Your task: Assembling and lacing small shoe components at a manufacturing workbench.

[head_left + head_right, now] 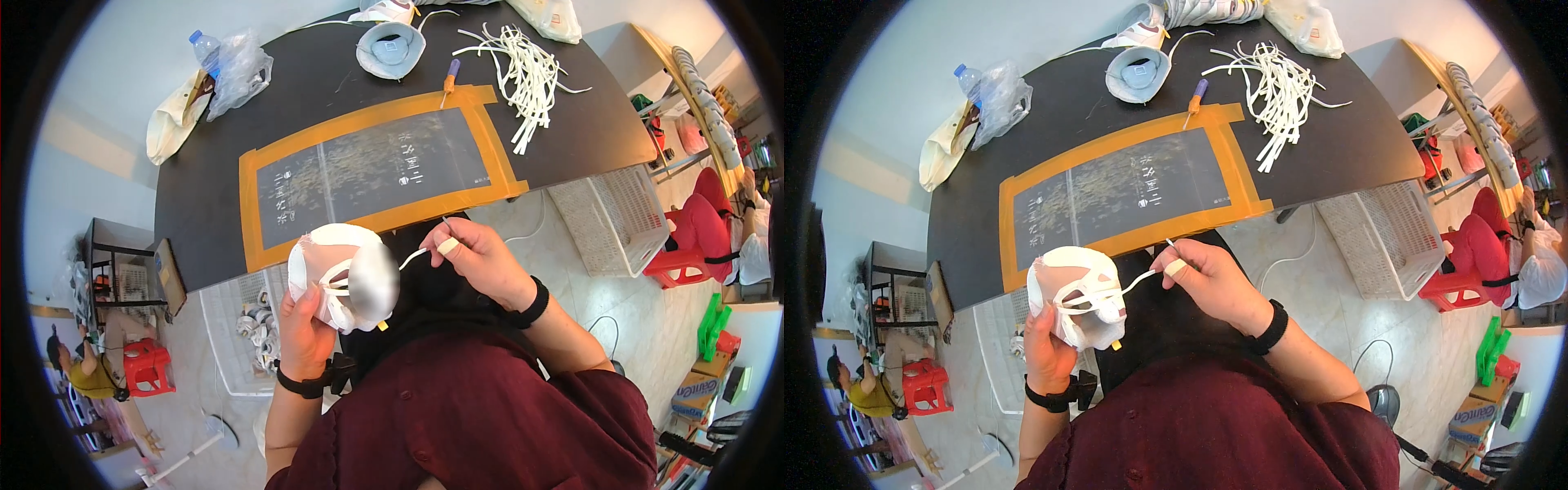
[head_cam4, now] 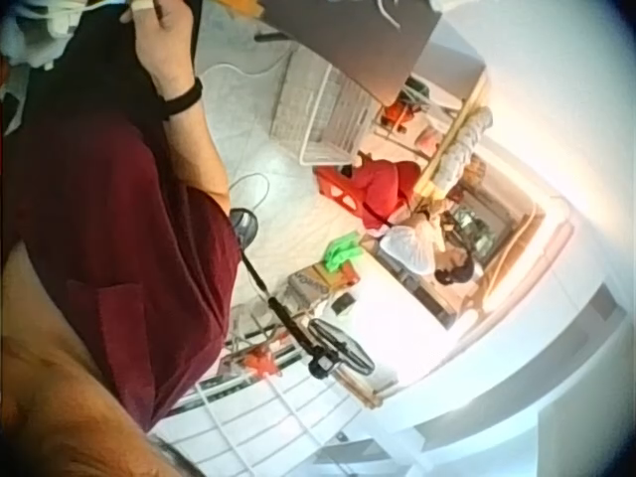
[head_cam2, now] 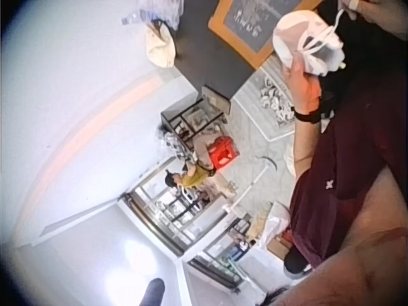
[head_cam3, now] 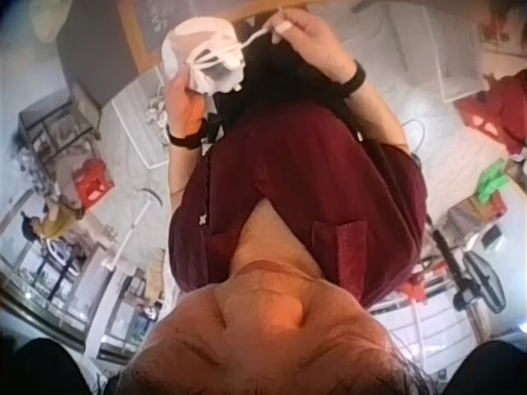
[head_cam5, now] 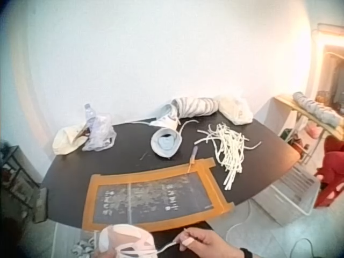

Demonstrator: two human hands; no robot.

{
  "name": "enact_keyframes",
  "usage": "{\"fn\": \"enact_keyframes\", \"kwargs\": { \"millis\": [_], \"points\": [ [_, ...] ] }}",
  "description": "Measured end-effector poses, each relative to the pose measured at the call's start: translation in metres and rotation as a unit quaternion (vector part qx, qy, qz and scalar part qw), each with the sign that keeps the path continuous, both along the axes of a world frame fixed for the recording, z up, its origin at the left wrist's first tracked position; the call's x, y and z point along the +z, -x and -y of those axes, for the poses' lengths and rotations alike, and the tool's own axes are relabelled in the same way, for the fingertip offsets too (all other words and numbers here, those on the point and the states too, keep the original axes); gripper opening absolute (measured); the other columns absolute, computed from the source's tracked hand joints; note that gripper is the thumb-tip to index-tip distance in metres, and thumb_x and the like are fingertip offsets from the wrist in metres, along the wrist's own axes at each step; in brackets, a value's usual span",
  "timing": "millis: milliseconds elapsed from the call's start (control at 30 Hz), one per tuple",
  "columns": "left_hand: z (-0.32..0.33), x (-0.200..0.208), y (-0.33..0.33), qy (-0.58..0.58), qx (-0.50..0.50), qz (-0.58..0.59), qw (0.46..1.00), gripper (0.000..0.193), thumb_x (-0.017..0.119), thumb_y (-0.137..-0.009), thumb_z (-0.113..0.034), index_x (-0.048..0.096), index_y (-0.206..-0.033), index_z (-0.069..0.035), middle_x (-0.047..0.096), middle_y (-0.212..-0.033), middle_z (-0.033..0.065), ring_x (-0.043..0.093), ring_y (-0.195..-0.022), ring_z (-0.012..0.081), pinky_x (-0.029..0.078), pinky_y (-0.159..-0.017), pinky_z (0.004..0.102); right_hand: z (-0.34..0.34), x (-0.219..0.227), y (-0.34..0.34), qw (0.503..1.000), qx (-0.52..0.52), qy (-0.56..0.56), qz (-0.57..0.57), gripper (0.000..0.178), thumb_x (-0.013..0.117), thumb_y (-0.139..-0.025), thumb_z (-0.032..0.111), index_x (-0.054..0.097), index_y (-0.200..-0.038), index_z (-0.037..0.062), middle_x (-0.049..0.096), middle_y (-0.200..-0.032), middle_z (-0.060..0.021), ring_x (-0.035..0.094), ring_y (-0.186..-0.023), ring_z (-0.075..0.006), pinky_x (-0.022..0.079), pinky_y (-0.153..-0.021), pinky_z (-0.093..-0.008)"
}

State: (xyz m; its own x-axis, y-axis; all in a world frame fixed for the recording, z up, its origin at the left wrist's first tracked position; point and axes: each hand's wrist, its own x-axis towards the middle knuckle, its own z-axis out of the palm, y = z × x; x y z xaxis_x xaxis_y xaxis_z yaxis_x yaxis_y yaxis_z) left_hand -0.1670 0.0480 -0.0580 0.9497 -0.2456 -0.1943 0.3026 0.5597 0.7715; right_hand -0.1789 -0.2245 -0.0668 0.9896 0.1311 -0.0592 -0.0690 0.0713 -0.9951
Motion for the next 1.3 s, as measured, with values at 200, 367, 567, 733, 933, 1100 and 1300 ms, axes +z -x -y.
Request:
{"fn": "enact_keyframes", "kwargs": {
  "millis": [200, 367, 567, 733, 933, 1100, 1300],
  "points": [
    [-0.003, -0.002, 0.002, -0.014, 0.001, 0.005, 1.0, 0.039, 0.057, -0.096, -0.012, 0.051, -0.133, 0.001, 0.062, -0.126, 0.0138, 0.061, -0.115, 0.0256, 0.049, -0.101, 0.0416, 0.002, 0.003, 0.001, 0.987, -0.134, 0.053, 0.068, 0.015, 0.057, -0.097, 0.013, 0.063, -0.099, -0.0007, 0.066, -0.094, -0.0061, 0.061, -0.086, -0.0145, 0.049, -0.08, -0.0282],
    [0.003, 0.003, 0.0, -0.043, -0.008, -0.008, 0.999, 0.026, 0.054, -0.099, -0.014, 0.059, -0.12, 0.0, 0.066, -0.112, 0.0097, 0.065, -0.101, 0.019, 0.053, -0.088, 0.0353, -0.006, 0.03, 0.003, 0.973, -0.084, 0.151, 0.154, 0.013, 0.064, -0.093, 0.012, 0.063, -0.101, 0.0023, 0.066, -0.094, -0.0077, 0.06, -0.085, -0.0174, 0.048, -0.074, -0.0289],
    [-0.007, 0.025, -0.02, -0.234, -0.233, -0.072, 0.941, 0.025, 0.063, -0.095, -0.026, 0.065, -0.108, -0.005, 0.064, -0.082, -0.0043, 0.054, -0.064, 0.0017, 0.036, -0.05, 0.0162, -0.011, 0.054, -0.024, 0.971, 0.052, 0.17, 0.161, 0.023, 0.069, -0.09, 0.021, 0.063, -0.101, 0.0024, 0.063, -0.089, -0.0082, 0.057, -0.078, -0.0189, 0.046, -0.068, -0.0312],
    [-0.023, 0.033, -0.041, -0.235, -0.302, -0.106, 0.918, 0.033, 0.06, -0.096, -0.03, 0.063, -0.115, -0.003, 0.066, -0.087, -0.0007, 0.059, -0.068, 0.0051, 0.042, -0.05, 0.0181, -0.03, 0.04, -0.042, 0.935, 0.258, 0.21, 0.123, 0.025, 0.067, -0.092, 0.026, 0.06, -0.1, 0.0042, 0.061, -0.082, -0.0024, 0.054, -0.069, -0.0149, 0.044, -0.062, -0.0283],
    [-0.002, 0.011, -0.024, 0.275, -0.167, 0.088, 0.943, 0.097, 0.067, -0.08, -0.063, 0.034, -0.144, 0.002, 0.054, -0.134, 0.023, 0.049, -0.128, 0.0387, 0.037, -0.111, 0.0484, -0.067, 0.021, -0.033, 0.86, 0.064, -0.491, -0.122, 0.026, 0.058, -0.099, 0.028, 0.055, -0.112, 0.0065, 0.065, -0.107, -0.0055, 0.065, -0.091, -0.0154, 0.056, -0.08, -0.0315],
    [0.046, 0.01, 0.003, -0.204, 0.028, 0.341, 0.917, 0.081, 0.083, -0.071, -0.011, 0.042, -0.141, 0.0, 0.048, -0.14, 0.0156, 0.042, -0.134, 0.0274, 0.031, -0.112, 0.0409, -0.088, 0.032, -0.033, 0.883, -0.039, -0.448, -0.137, 0.019, 0.049, -0.103, 0.021, 0.054, -0.115, 0.0081, 0.066, -0.102, -0.0071, 0.062, -0.08, -0.0105, 0.052, -0.07, -0.0245],
    [0.031, 0.005, -0.014, 0.031, 0.061, 0.115, 0.991, 0.037, 0.058, -0.095, -0.006, 0.052, -0.131, -0.001, 0.06, -0.127, 0.0104, 0.059, -0.115, 0.0214, 0.046, -0.1, 0.0343, -0.063, 0.031, -0.018, 0.973, 0.063, -0.195, -0.104, 0.023, 0.054, -0.102, 0.027, 0.055, -0.111, 0.0057, 0.064, -0.093, -0.0008, 0.043, -0.064, -0.0035, 0.037, -0.058, -0.0178]
  ]
}}
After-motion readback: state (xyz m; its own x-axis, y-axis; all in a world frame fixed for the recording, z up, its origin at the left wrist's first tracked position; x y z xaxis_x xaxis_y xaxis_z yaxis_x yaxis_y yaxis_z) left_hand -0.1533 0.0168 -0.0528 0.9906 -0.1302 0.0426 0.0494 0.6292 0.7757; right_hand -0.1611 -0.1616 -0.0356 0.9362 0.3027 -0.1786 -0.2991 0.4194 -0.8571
